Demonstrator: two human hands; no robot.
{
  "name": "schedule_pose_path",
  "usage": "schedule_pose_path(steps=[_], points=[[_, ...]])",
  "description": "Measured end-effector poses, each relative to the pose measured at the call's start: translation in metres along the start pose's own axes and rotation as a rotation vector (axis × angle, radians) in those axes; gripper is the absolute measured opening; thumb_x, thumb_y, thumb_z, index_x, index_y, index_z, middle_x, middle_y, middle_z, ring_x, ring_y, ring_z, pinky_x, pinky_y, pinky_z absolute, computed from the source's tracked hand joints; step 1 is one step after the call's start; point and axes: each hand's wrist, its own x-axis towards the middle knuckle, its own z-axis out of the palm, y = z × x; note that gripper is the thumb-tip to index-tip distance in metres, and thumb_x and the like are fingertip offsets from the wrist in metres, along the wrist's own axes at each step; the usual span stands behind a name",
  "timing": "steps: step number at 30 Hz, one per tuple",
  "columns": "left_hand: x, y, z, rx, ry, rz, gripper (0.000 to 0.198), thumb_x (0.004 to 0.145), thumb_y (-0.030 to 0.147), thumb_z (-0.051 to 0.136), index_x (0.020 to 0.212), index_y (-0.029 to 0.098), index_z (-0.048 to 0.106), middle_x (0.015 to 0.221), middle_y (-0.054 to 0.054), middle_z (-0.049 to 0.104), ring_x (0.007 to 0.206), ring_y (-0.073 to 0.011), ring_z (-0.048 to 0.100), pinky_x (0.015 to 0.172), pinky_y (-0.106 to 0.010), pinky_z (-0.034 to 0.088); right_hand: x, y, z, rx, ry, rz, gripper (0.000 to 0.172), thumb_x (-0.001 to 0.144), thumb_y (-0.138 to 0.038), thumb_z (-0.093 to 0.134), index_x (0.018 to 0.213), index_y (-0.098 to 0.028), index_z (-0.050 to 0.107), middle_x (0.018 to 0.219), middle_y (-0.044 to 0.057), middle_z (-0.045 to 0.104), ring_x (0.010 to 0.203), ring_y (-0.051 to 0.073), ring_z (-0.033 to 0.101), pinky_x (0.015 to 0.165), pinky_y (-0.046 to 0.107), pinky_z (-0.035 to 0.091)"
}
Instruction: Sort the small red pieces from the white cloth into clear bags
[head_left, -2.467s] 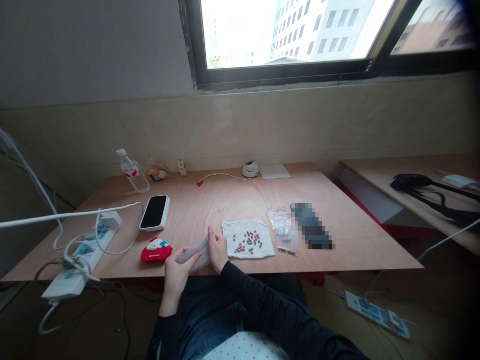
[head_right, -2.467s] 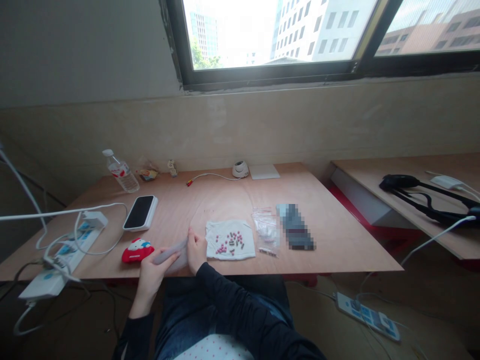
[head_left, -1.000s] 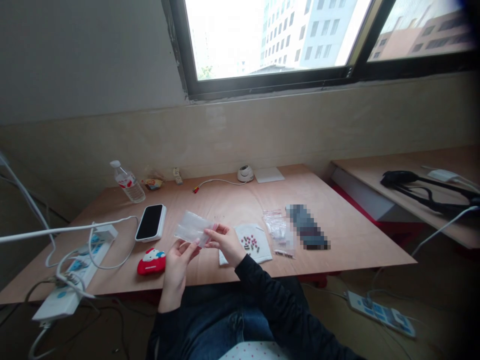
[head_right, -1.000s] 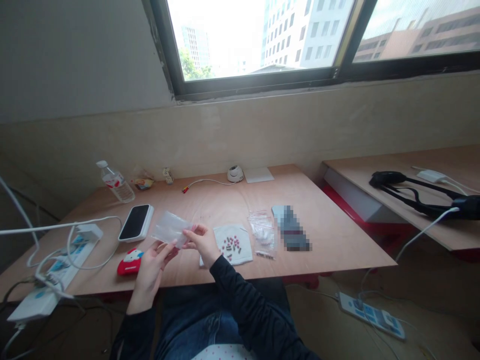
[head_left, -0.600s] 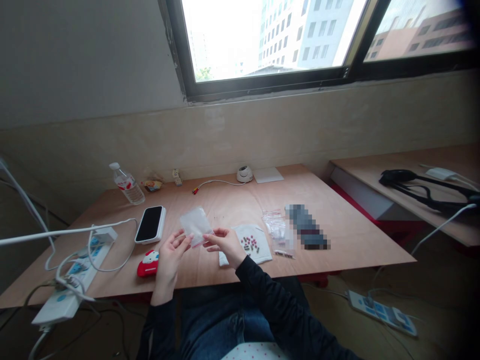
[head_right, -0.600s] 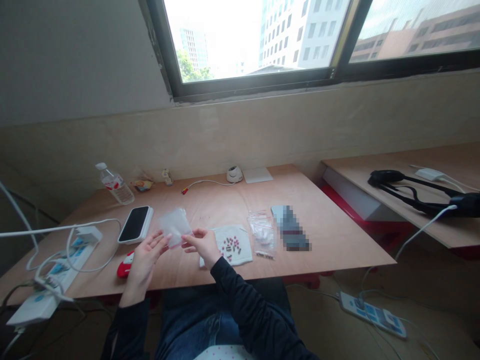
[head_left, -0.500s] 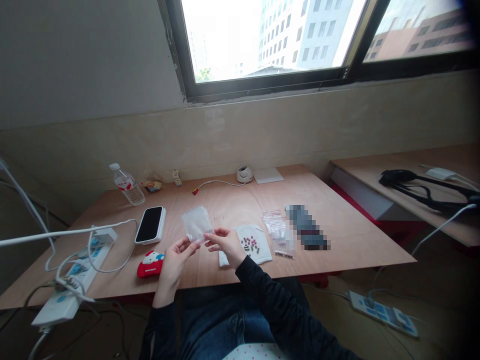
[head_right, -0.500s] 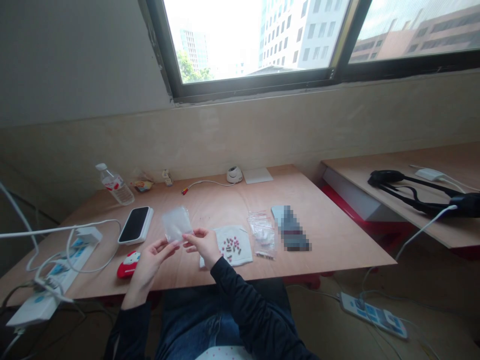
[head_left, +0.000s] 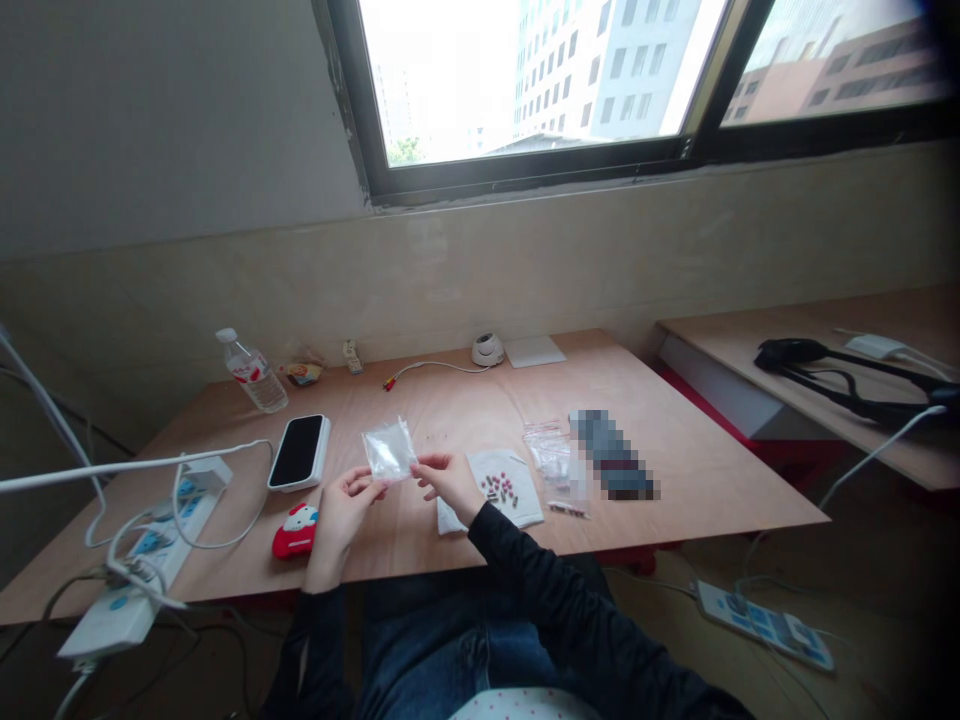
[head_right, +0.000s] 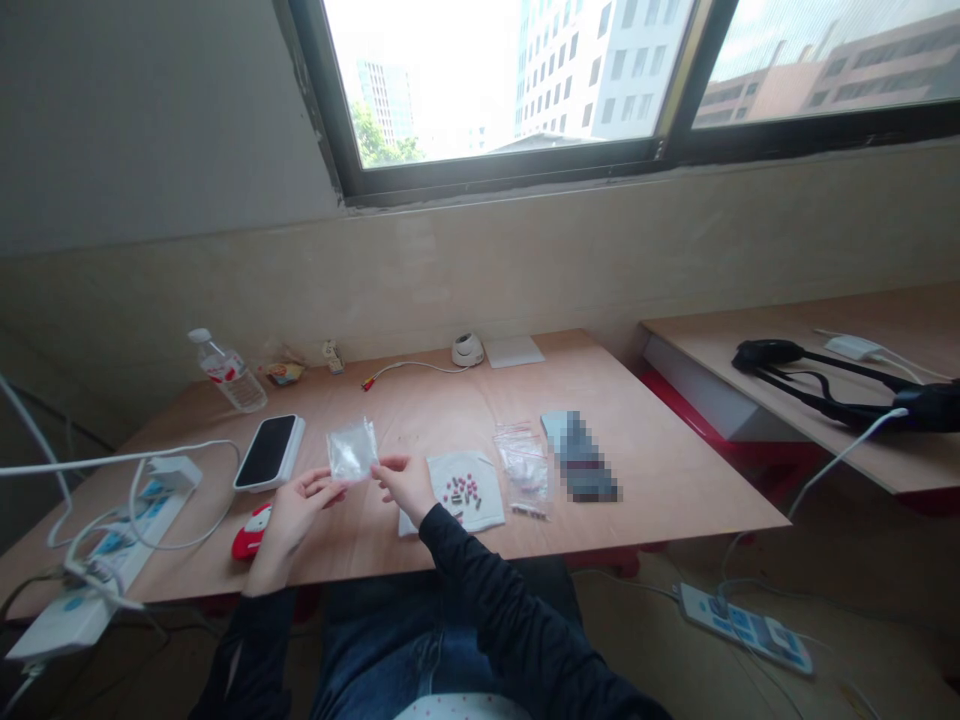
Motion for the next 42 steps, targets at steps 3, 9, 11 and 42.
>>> schedule_pose_path(steps=[3, 9, 11, 42], points=[[0.025, -0.005, -0.001, 0.27, -0.034, 0.039, 0.044, 0.061, 0.035, 0.069, 0.095, 0.009, 0.059, 0.067, -0.007, 0.071, 0.067, -0.0201, 0.066, 0.065, -0.028, 0.048, 0.017, 0.003, 0.002, -0.226, 0.044, -0.023, 0.023, 0.075, -0.024, 0.06, 0.094, -0.012, 0.065, 0.081, 0.007, 0.07, 0.073, 0.016, 0.064, 0.062, 0.025, 0.049], [0.051, -0.01, 0.011, 0.472, -0.053, 0.067, 0.015, 0.059, 0.026, 0.065, 0.066, 0.013, 0.063, 0.051, -0.003, 0.063, 0.056, -0.0197, 0.06, 0.054, -0.025, 0.038, 0.036, 0.004, 0.004, -0.536, 0.088, 0.001, 0.028, 0.07, -0.02, 0.061, 0.098, -0.013, 0.064, 0.092, 0.013, 0.07, 0.092, 0.026, 0.063, 0.077, 0.034, 0.045], [0.051, -0.012, 0.014, 0.533, -0.064, 0.072, 0.008, 0.06, 0.022, 0.063, 0.059, 0.014, 0.062, 0.047, -0.002, 0.059, 0.055, -0.0193, 0.059, 0.054, -0.025, 0.036, 0.037, 0.005, 0.005, -0.62, 0.071, 0.014, 0.027, 0.07, -0.019, 0.061, 0.096, -0.013, 0.065, 0.095, 0.015, 0.069, 0.095, 0.028, 0.062, 0.077, 0.035, 0.045], [-0.027, 0.009, 0.093, 0.317, -0.111, 0.302, 0.031, 0.07, 0.035, 0.062, 0.094, 0.016, 0.066, 0.099, -0.012, 0.066, 0.095, -0.0266, 0.06, 0.083, -0.037, 0.046, -0.024, 0.024, -0.185, -1.057, 0.502, 0.267, 0.052, 0.073, -0.012, 0.049, 0.124, -0.018, 0.052, 0.115, 0.016, 0.053, 0.106, 0.026, 0.056, 0.077, 0.031, 0.042]])
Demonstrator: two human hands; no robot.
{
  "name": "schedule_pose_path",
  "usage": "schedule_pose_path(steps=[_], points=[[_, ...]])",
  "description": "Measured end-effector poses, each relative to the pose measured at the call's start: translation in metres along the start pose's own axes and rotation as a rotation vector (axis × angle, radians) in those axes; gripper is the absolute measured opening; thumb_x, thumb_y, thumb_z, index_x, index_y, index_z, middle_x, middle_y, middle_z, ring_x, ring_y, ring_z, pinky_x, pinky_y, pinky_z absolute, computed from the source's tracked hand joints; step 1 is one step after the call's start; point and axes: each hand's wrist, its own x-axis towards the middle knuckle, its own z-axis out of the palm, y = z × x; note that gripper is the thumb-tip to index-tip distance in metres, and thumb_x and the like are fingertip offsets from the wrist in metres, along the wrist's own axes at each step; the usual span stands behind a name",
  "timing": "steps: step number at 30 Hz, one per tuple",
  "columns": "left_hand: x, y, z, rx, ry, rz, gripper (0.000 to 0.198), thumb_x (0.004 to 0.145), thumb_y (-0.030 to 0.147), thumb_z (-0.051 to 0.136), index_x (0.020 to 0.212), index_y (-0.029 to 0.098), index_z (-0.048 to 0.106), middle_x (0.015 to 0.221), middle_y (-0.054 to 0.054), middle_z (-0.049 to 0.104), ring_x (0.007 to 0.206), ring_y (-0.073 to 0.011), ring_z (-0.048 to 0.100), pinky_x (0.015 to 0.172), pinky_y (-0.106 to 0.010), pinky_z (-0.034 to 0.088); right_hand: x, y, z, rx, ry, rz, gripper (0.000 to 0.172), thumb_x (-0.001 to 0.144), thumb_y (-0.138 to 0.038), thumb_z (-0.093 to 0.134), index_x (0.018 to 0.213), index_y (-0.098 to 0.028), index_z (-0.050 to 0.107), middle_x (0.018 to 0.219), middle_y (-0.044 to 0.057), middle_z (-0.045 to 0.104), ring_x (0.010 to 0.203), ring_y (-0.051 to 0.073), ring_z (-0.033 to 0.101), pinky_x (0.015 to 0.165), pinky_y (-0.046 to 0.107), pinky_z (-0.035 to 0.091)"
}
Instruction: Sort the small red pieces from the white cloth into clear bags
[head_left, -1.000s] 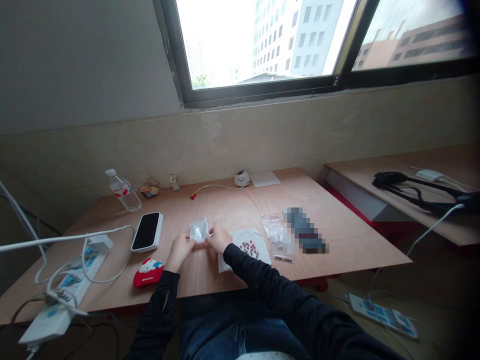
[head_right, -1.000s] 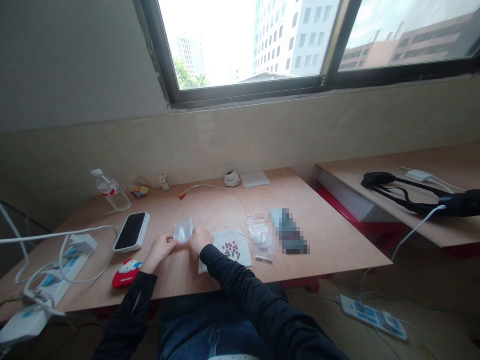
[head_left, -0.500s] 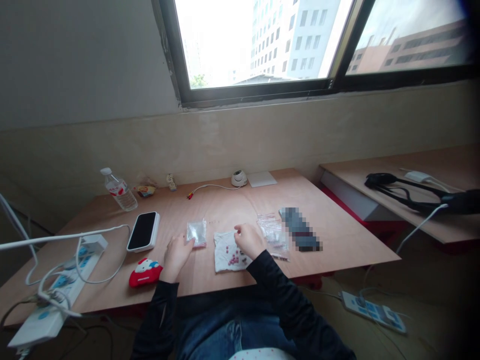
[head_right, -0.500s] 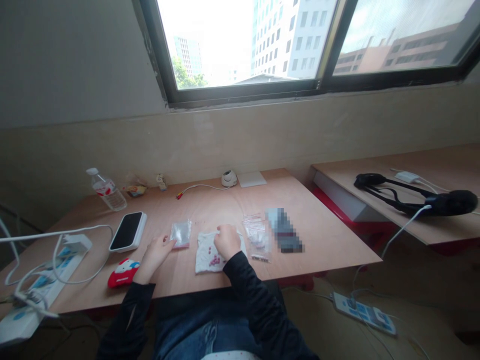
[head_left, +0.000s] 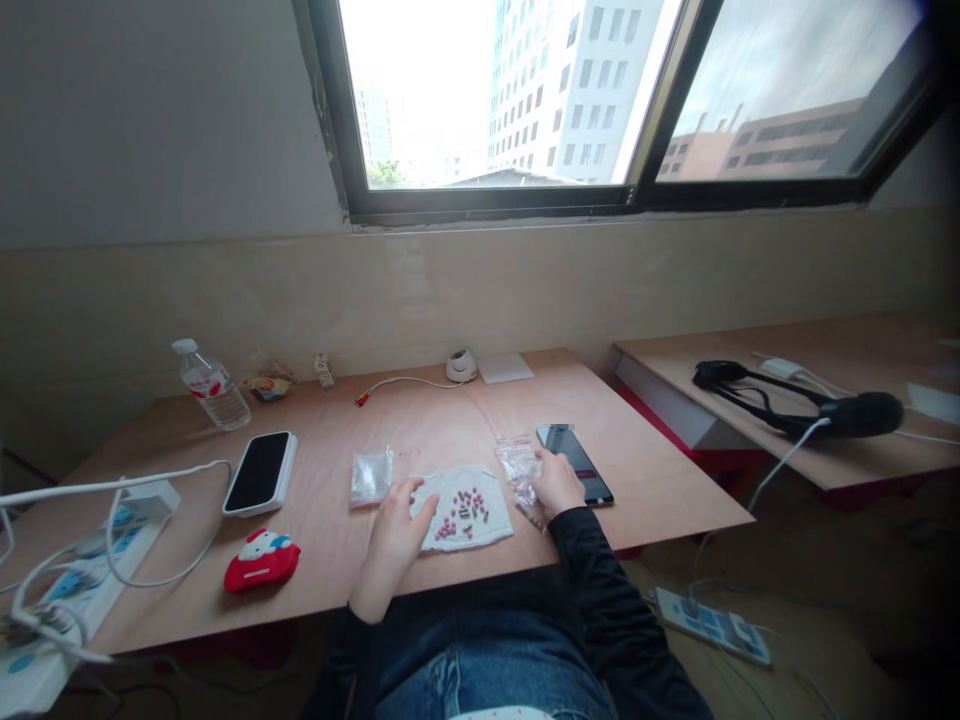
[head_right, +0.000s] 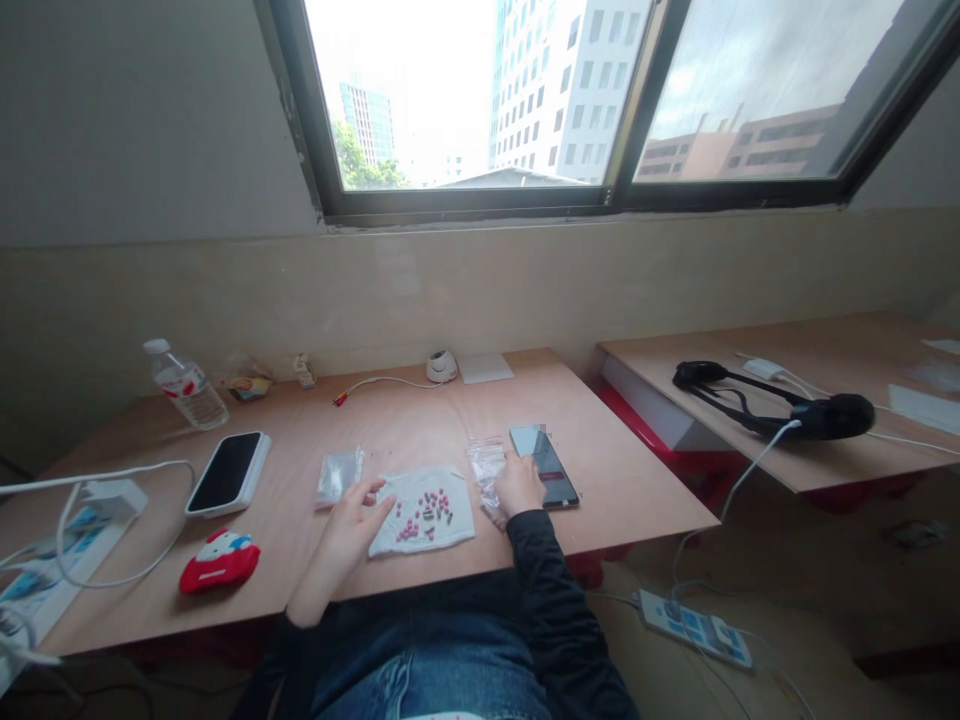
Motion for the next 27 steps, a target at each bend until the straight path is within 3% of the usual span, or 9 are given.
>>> schedule_pose_path(steps=[9, 15, 18, 22, 27], points=[[-0.006, 0.011, -0.003, -0.057, 0.002, 0.014, 0.025, 0.073, 0.03, 0.06, 0.094, 0.018, 0.065, 0.101, -0.01, 0.066, 0.097, -0.0247, 0.06, 0.087, -0.037, 0.045, -0.006, 0.003, -0.01, 0.098, 0.01, 0.059, 0.024, 0.074, -0.015, 0.048, 0.088, -0.019, 0.066, 0.096, 0.012, 0.068, 0.092, 0.025, 0.063, 0.068, 0.03, 0.042], [-0.013, 0.04, 0.007, -0.086, -0.096, 0.1, 0.021, 0.076, 0.027, 0.06, 0.094, 0.019, 0.066, 0.1, -0.008, 0.067, 0.097, -0.023, 0.061, 0.087, -0.034, 0.046, -0.013, 0.001, -0.036, 0.229, 0.005, -0.025, 0.012, 0.07, -0.027, 0.059, 0.064, -0.017, 0.062, 0.068, 0.008, 0.066, 0.074, 0.022, 0.064, 0.061, 0.027, 0.041], [-0.017, 0.06, 0.015, -0.147, -0.151, 0.139, 0.02, 0.079, 0.029, 0.059, 0.095, 0.021, 0.068, 0.107, -0.007, 0.067, 0.104, -0.023, 0.059, 0.091, -0.034, 0.044, -0.022, -0.009, -0.049, 0.473, -0.039, -0.133, 0.023, 0.072, -0.034, 0.057, 0.057, -0.017, 0.056, 0.057, 0.005, 0.061, 0.061, 0.019, 0.06, 0.056, 0.026, 0.041], [-0.02, 0.083, 0.025, -0.23, -0.204, 0.163, 0.029, 0.08, 0.031, 0.06, 0.107, 0.024, 0.067, 0.118, -0.006, 0.064, 0.113, -0.0235, 0.056, 0.1, -0.036, 0.039, -0.041, -0.037, -0.059, 0.936, -0.138, -0.202, 0.032, 0.069, -0.047, 0.062, 0.06, -0.018, 0.053, 0.053, 0.001, 0.057, 0.048, 0.013, 0.052, 0.046, 0.023, 0.038], [-0.017, 0.093, 0.033, -0.288, -0.165, 0.189, 0.038, 0.08, 0.03, 0.061, 0.117, 0.024, 0.062, 0.127, -0.005, 0.059, 0.12, -0.023, 0.052, 0.104, -0.036, 0.038, -0.065, -0.073, -0.065, 1.376, -0.361, -0.143, 0.04, 0.068, -0.054, 0.064, 0.077, -0.017, 0.053, 0.05, -0.005, 0.052, 0.034, 0.006, 0.039, 0.033, 0.019, 0.029]])
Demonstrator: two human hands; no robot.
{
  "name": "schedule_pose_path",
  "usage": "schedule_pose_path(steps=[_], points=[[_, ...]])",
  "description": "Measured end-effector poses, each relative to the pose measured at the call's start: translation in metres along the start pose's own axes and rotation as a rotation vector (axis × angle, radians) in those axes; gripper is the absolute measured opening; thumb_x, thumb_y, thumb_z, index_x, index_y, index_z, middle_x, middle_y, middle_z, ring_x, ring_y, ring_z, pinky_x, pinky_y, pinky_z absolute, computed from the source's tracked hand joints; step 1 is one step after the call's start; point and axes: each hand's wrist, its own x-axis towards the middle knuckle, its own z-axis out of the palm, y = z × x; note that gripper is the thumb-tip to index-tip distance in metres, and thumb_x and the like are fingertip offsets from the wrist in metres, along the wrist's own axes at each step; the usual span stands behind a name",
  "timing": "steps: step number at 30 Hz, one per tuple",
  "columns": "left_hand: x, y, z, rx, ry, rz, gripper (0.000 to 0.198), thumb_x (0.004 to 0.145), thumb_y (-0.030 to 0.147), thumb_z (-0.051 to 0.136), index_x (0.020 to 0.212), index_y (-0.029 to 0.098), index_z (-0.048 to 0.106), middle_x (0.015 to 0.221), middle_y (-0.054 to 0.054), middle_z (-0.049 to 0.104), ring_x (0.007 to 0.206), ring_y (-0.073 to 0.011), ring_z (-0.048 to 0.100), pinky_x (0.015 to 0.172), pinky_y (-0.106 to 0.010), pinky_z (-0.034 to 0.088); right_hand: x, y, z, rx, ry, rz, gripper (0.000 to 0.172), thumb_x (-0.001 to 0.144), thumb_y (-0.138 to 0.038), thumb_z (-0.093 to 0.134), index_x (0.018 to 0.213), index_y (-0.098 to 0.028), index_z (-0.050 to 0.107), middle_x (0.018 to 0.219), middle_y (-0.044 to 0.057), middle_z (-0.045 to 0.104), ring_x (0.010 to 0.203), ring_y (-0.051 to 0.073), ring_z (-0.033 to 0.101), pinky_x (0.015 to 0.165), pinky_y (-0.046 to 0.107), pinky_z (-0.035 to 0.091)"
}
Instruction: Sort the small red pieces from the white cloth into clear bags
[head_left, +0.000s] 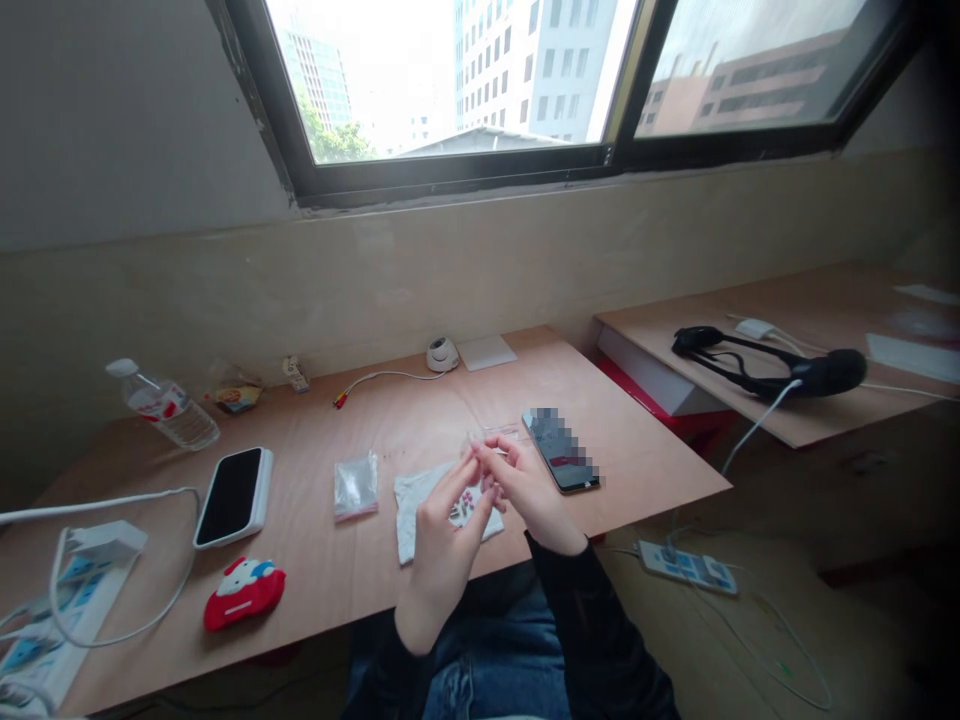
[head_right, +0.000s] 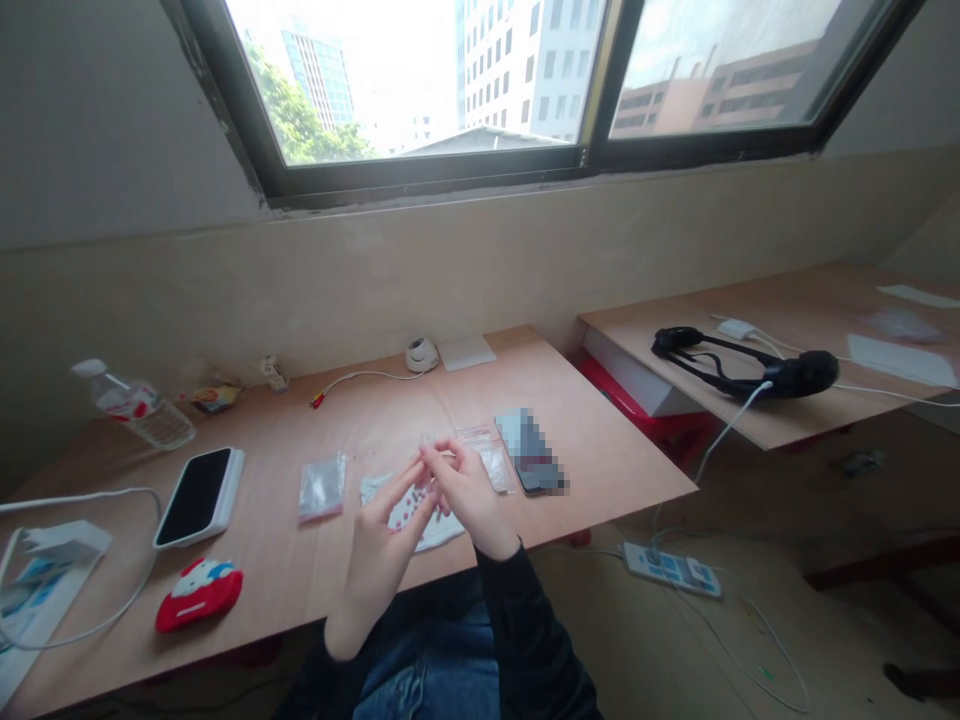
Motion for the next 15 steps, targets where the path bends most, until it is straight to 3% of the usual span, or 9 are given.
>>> schedule_pose_path(steps=[5, 9, 15], points=[[0.0, -0.003, -0.004, -0.045, 0.079, -0.072, 0.041, 0.08, 0.03, 0.062, 0.12, 0.022, 0.06, 0.126, -0.005, 0.059, 0.117, -0.0229, 0.054, 0.102, -0.033, 0.041, -0.012, -0.005, 0.004, 0.186, -0.106, 0.087, 0.038, 0.065, -0.043, 0.073, 0.086, -0.017, 0.054, 0.062, -0.001, 0.059, 0.051, 0.01, 0.054, 0.04, 0.018, 0.041], [-0.004, 0.002, -0.007, -0.112, 0.041, -0.098, 0.036, 0.082, 0.032, 0.059, 0.116, 0.022, 0.063, 0.12, -0.005, 0.064, 0.11, -0.0233, 0.059, 0.096, -0.034, 0.046, -0.015, -0.006, -0.003, 0.239, -0.256, 0.078, 0.029, 0.071, -0.038, 0.071, 0.079, -0.015, 0.056, 0.063, -0.001, 0.058, 0.053, 0.008, 0.053, 0.041, 0.016, 0.04], [-0.009, 0.004, -0.01, -0.093, 0.027, -0.036, 0.029, 0.083, 0.031, 0.058, 0.11, 0.022, 0.066, 0.116, -0.005, 0.066, 0.109, -0.0216, 0.059, 0.093, -0.031, 0.047, -0.016, -0.009, -0.011, 0.153, -0.367, 0.037, 0.025, 0.077, -0.038, 0.066, 0.078, -0.013, 0.062, 0.065, 0.001, 0.06, 0.055, 0.009, 0.057, 0.042, 0.015, 0.04]])
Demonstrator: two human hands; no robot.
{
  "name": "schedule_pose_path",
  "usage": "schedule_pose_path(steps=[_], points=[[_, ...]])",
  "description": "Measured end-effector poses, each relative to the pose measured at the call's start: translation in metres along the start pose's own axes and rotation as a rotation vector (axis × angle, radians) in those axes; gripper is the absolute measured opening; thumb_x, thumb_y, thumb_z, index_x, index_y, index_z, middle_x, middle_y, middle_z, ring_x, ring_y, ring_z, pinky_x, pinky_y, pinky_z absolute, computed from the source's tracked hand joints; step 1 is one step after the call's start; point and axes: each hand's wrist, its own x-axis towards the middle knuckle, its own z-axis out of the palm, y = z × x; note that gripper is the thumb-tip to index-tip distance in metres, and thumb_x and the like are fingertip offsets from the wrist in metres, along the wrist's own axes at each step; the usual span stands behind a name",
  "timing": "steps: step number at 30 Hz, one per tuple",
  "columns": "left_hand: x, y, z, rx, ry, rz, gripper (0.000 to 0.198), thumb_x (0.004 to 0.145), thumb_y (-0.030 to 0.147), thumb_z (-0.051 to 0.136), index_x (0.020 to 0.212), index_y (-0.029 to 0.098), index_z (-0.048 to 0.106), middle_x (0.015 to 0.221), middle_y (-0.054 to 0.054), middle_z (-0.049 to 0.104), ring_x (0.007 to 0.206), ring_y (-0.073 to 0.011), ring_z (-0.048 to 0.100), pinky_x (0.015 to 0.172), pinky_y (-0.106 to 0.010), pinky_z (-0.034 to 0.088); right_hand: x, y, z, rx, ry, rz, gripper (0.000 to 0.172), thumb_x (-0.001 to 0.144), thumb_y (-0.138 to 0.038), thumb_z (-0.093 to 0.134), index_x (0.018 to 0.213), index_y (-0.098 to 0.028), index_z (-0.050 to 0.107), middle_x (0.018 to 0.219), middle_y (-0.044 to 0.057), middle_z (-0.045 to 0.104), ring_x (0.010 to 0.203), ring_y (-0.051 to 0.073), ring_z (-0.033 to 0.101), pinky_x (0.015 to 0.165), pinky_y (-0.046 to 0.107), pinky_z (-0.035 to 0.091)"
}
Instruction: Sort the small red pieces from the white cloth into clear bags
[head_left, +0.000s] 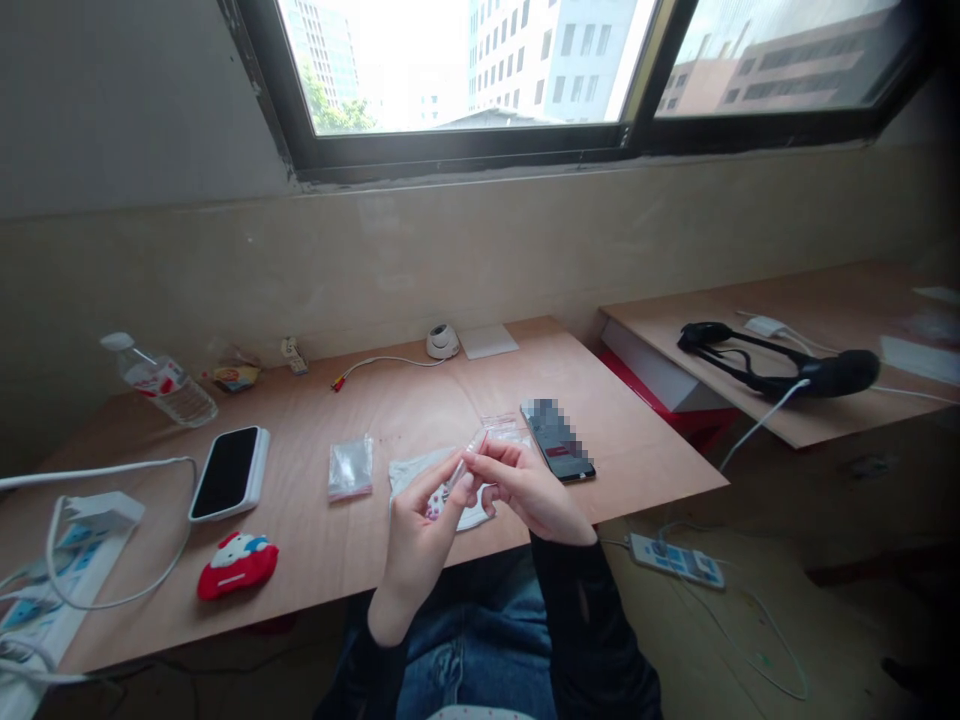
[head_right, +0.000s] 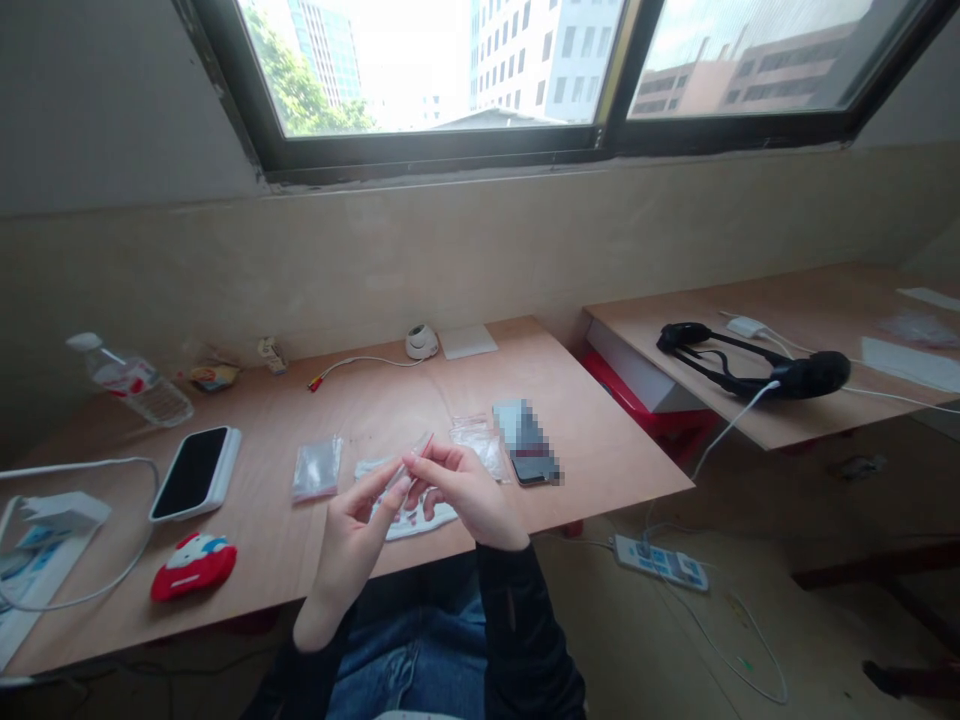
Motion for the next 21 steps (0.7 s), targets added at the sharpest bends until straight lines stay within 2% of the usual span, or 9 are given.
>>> schedule_pose_path(steps=[4, 8, 12, 13, 17, 21], points=[[0.002, -0.005, -0.006, 0.038, 0.016, -0.012, 0.023, 0.078, 0.031, 0.064, 0.097, 0.018, 0.064, 0.097, -0.005, 0.069, 0.093, -0.0185, 0.063, 0.082, -0.028, 0.049, -0.004, -0.002, -0.008, -0.089, -0.135, 0.047, 0.031, 0.08, -0.042, 0.062, 0.085, -0.012, 0.065, 0.068, 0.004, 0.062, 0.061, 0.011, 0.06, 0.047, 0.018, 0.046], [0.01, -0.002, -0.017, 0.183, -0.017, 0.023, 0.019, 0.076, 0.034, 0.066, 0.077, 0.017, 0.057, 0.074, 0.001, 0.06, 0.073, -0.0132, 0.058, 0.069, -0.024, 0.045, -0.003, -0.004, -0.011, -0.121, -0.176, 0.063, 0.032, 0.081, -0.042, 0.06, 0.09, -0.012, 0.064, 0.071, 0.005, 0.065, 0.066, 0.014, 0.064, 0.049, 0.019, 0.049], [0.023, 0.01, -0.03, 0.297, -0.239, 0.06, 0.029, 0.079, 0.036, 0.061, 0.061, 0.016, 0.05, 0.059, 0.004, 0.05, 0.058, -0.0091, 0.047, 0.057, -0.021, 0.037, 0.003, -0.008, -0.007, -0.194, -0.156, 0.064, 0.03, 0.079, -0.042, 0.062, 0.078, -0.012, 0.062, 0.062, 0.003, 0.064, 0.057, 0.013, 0.063, 0.045, 0.018, 0.047], [0.026, 0.013, -0.032, 0.299, -0.261, 0.069, 0.031, 0.079, 0.036, 0.061, 0.059, 0.016, 0.048, 0.057, 0.004, 0.048, 0.057, -0.0086, 0.045, 0.055, -0.021, 0.035, 0.005, -0.009, -0.005, -0.216, -0.146, 0.059, 0.031, 0.079, -0.042, 0.062, 0.075, -0.012, 0.061, 0.06, 0.003, 0.064, 0.054, 0.012, 0.062, 0.045, 0.018, 0.046], [0.037, 0.021, -0.037, 0.265, -0.225, 0.089, 0.035, 0.076, 0.039, 0.064, 0.056, 0.016, 0.046, 0.055, 0.005, 0.045, 0.053, -0.0078, 0.041, 0.051, -0.02, 0.032, 0.013, -0.016, -0.002, -0.267, -0.089, 0.023, 0.032, 0.077, -0.042, 0.064, 0.064, -0.013, 0.058, 0.052, 0.0, 0.06, 0.043, 0.007, 0.055, 0.04, 0.015, 0.041], [0.042, 0.019, -0.035, 0.117, -0.405, 0.036, 0.031, 0.082, 0.039, 0.057, 0.065, 0.014, 0.058, 0.06, 0.001, 0.055, 0.054, -0.0087, 0.046, 0.05, -0.021, 0.033, 0.02, -0.016, 0.0, -0.214, -0.119, -0.012, 0.031, 0.077, -0.039, 0.065, 0.062, -0.013, 0.057, 0.047, -0.003, 0.056, 0.038, 0.006, 0.05, 0.035, 0.014, 0.037]])
